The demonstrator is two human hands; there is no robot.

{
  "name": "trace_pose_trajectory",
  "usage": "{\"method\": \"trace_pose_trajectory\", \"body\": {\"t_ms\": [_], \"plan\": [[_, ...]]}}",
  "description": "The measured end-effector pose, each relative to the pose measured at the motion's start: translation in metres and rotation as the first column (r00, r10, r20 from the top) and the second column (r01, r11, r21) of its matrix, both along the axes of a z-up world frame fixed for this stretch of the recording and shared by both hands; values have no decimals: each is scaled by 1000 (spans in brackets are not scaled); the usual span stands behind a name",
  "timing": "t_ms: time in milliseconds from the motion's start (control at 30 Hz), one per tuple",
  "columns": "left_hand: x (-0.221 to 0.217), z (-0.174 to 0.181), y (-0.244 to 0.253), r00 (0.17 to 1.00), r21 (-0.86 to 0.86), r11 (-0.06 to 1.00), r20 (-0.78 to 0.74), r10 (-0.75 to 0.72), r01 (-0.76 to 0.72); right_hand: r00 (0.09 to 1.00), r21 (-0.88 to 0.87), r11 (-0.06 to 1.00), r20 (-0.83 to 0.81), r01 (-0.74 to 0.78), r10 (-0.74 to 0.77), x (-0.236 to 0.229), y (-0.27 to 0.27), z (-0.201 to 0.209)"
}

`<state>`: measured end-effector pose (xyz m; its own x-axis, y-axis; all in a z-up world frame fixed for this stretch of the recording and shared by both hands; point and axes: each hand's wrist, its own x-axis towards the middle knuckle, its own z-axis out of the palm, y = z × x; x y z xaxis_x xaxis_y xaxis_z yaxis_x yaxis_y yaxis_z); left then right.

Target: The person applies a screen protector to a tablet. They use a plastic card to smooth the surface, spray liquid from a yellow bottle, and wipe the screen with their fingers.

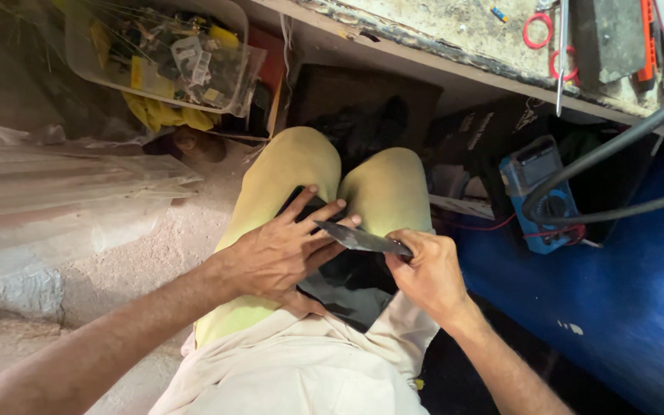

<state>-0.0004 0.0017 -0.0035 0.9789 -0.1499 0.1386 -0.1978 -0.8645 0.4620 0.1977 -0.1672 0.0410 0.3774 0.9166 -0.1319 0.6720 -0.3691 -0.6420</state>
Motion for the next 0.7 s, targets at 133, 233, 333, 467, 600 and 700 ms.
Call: {"method": "trace_pose_trajectory", "body": {"t_ms": [133, 233, 333, 467, 600, 700], "plan": [[-2, -7, -1, 999, 18, 1000, 50, -4, 3, 1000, 8, 1000, -1, -2, 2, -5, 15, -3], [-5, -10, 2, 999, 19, 1000, 47, -17, 16, 1000, 52, 999, -19, -11, 12, -6, 26, -5], [-9, -11, 1, 998, -18, 1000, 67, -1, 2, 1000, 40, 999, -14, -12, 12, -8, 29, -5], [-10, -11, 3, 969, 1, 999, 241, 43, -44, 998, 39, 999, -51, -28, 30, -14, 45, -7], [-6, -13, 3, 942, -1, 1000, 334, 22, -23, 995, -27, 1000, -95, -10, 7, -20, 64, -15], [-4, -14, 6, 959, -15, 1000, 285, -2, 6, 996, 51, 997, -57, -64, 66, -22, 79, -18]]}}
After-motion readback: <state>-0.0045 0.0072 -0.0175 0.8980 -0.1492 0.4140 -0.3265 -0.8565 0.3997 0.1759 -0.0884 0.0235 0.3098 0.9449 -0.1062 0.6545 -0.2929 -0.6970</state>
